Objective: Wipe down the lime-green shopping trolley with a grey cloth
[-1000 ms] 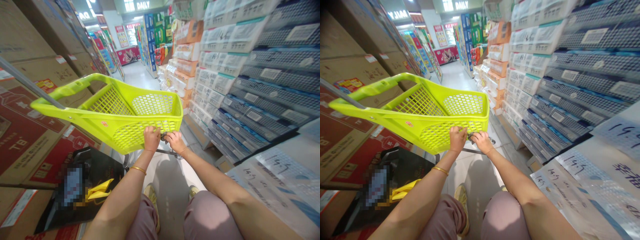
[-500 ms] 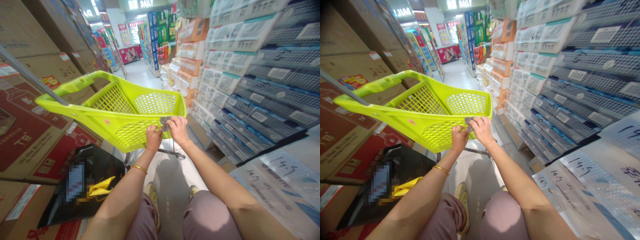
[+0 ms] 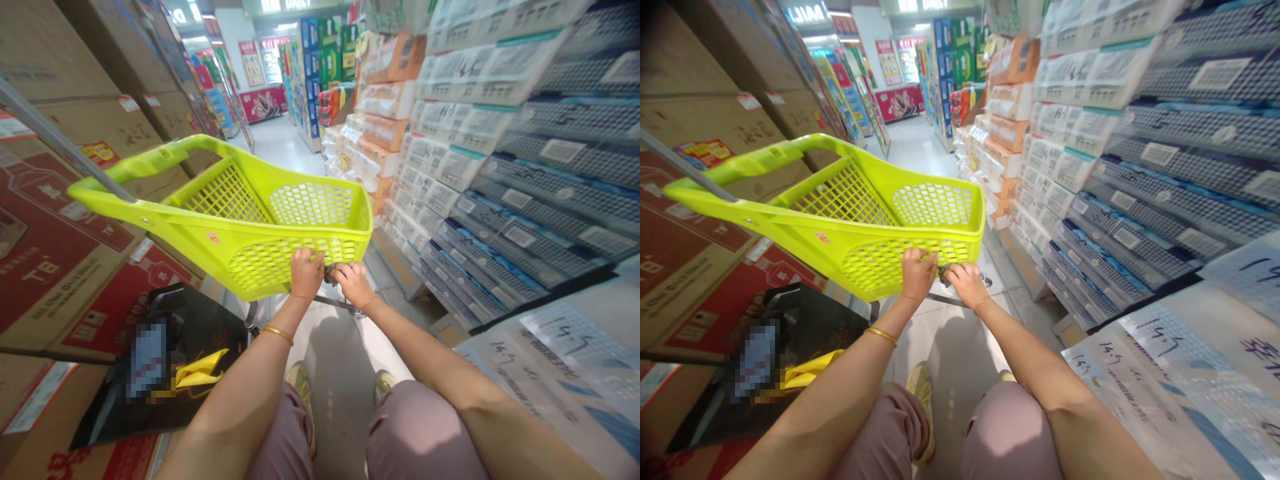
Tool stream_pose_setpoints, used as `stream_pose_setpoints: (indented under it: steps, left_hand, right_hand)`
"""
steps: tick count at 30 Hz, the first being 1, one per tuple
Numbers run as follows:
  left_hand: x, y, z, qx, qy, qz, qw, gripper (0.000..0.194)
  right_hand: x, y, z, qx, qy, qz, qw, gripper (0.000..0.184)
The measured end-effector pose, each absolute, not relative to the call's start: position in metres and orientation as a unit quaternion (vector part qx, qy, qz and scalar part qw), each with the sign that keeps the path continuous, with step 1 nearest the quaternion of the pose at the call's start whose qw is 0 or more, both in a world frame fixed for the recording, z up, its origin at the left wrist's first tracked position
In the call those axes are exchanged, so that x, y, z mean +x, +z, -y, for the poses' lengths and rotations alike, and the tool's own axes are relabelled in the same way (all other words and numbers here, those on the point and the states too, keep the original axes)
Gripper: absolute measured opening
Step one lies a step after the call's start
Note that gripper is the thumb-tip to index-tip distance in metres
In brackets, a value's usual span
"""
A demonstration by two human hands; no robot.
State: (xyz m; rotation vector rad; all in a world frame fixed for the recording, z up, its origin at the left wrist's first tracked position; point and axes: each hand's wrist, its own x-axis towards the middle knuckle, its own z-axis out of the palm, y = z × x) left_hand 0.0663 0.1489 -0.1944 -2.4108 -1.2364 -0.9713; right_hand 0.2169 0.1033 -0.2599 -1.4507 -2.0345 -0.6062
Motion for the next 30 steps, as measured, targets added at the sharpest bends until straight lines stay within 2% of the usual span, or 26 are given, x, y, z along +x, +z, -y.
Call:
stream_pose_setpoints:
  steps: [12, 18, 24, 30]
  left_hand:
    - [0.065, -0.198, -0.149, -0.833, -0.325, 0.421, 0.155, 0.011]
    - [0.064, -0.196, -0.148, -0.836, -0.312, 0.426, 0.15, 0.008]
    - [0.065, -0.196, -0.147, -0.833, -0.318, 0.431, 0.137, 0.019]
    - [0.066, -0.195, -0.146, -0.832, -0.327, 0.429, 0.127, 0.021]
  right_hand:
    - [0.207, -0.167, -0.112, -0.576, -0.272, 0.657, 0.402, 0.028]
    - [0.21, -0.2, -0.111, -0.578, -0.251, 0.689, 0.357, 0.028]
    - [0.211, -0.239, -0.107, -0.578, -0.219, 0.717, 0.323, 0.026]
    - [0.215, -0.258, -0.102, -0.549, -0.21, 0.763, 0.269, 0.019]
